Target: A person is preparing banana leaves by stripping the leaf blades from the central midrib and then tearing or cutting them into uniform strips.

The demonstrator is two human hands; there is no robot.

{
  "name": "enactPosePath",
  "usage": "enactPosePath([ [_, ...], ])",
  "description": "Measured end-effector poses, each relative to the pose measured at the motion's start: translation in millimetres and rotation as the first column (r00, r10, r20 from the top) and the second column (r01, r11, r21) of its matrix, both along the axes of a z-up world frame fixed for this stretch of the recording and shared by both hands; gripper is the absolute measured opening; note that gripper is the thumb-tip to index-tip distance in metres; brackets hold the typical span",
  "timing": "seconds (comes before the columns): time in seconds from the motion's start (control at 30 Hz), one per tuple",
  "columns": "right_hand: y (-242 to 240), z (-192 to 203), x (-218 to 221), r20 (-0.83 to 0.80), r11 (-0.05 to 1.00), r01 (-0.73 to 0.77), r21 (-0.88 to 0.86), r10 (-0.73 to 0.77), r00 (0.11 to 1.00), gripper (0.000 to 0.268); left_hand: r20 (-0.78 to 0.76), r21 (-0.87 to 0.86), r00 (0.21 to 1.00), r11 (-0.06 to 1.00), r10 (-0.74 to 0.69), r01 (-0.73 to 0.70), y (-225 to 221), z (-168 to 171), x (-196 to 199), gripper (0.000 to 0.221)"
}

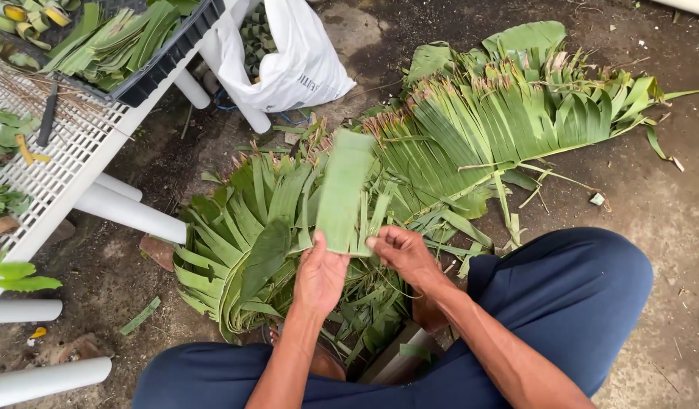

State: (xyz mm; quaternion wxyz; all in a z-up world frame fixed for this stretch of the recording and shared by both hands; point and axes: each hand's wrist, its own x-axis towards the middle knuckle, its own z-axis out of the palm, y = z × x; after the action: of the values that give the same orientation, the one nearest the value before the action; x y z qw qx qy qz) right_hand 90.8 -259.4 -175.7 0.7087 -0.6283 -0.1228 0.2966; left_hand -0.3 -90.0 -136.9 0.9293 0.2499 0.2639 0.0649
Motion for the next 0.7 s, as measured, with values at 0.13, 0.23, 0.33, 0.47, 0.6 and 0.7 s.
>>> enactPosePath([
  [0.13, 4.7, 9.1, 6.4, 0.156, 0.987, 0.157, 0.035, -0.160, 0.975, 0.013, 0.058, -0.064, 0.989, 0.989, 0.138, -0.135, 9.7, -10.1, -10.2, 0.017],
  [0.23, 5.2, 17.5, 3.0, 0.199, 0.989, 0.145, 0.022, -0.146, 0.969, 0.012, 0.020, -0.125, 0.980, 0.973, 0.197, -0.193, 12.0, -15.7, -12.5, 0.025],
  [0.33, 7.3, 20.4, 1.1, 0.164, 0.992, 0.128, 0.001, -0.127, 0.978, 0.011, 0.011, -0.128, 0.979, 0.971, 0.205, -0.202, 7.2, 2.7, -8.4, 0.033],
  [0.47, 3.4, 66.8, 1.8, 0.173, 0.972, 0.127, -0.197, -0.093, 0.981, 0.060, 0.030, -0.107, 0.973, 0.968, 0.230, -0.226, 9.0, -18.4, -4.6, 0.034],
  [0.6, -0.9, 48.7, 7.1, 0.342, 0.973, 0.169, -0.156, -0.108, 0.934, 0.046, -0.024, -0.111, 0.980, 0.974, 0.196, -0.197, 6.9, -35.0, -4.1, 0.037],
  [0.7, 1.5, 38.1, 3.6, 0.281, 0.991, 0.119, -0.064, -0.096, 0.955, 0.029, -0.043, -0.113, 0.984, 0.977, 0.175, -0.179, -5.3, -28.3, -4.0, 0.034],
])
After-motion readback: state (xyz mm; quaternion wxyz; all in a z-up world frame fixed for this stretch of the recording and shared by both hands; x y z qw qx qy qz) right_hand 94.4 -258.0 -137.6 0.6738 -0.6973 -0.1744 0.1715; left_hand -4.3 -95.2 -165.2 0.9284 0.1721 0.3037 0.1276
